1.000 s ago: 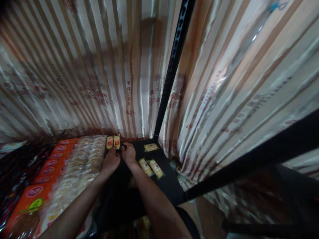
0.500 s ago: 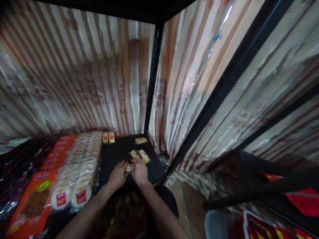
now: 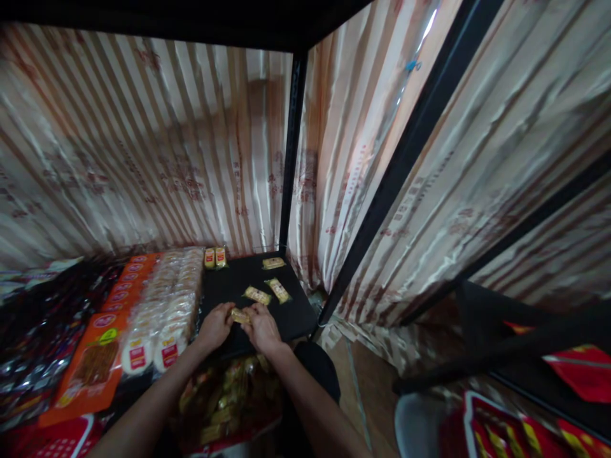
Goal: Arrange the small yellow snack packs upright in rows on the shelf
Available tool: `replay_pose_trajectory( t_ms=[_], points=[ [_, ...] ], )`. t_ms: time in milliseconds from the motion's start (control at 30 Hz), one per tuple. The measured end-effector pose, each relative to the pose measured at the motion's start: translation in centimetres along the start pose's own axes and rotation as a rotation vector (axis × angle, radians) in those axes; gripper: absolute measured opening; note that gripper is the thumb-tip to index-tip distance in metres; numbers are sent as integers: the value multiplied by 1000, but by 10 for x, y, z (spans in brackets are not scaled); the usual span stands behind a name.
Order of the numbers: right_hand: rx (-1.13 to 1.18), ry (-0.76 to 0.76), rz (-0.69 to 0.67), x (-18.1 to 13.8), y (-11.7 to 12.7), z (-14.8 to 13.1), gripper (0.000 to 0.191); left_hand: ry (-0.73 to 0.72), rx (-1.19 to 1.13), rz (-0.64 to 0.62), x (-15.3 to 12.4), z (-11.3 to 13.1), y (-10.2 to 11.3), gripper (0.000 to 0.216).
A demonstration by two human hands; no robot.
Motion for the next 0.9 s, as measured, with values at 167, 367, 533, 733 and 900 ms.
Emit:
replay_pose_trajectory(
  t_ms=[167, 367, 533, 733, 900],
  points=[
    [6, -6, 24, 8, -1, -6, 30, 100, -82, 3, 11, -12, 2, 36],
    [40, -118, 52, 20, -12, 6, 28, 180, -137, 40, 25, -24, 0, 42],
    [344, -340, 70, 34, -41, 30, 27, 292, -225, 160, 39, -35, 7, 44],
    [506, -483, 131, 65, -59, 43, 25, 385, -367, 325, 53, -41, 13, 49],
    [375, -436, 185, 101, -46, 34, 21, 330, -383, 434, 73, -38, 22, 34]
  ],
)
Point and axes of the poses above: each hand's wrist, its own x-axis towards the middle knuckle, its own y-axis out of the back of the hand, z = x × y, the point moved 10 cm from there along x, towards the middle knuckle, and after that the axes turned 15 degrees about z, right-handed, at the moved point
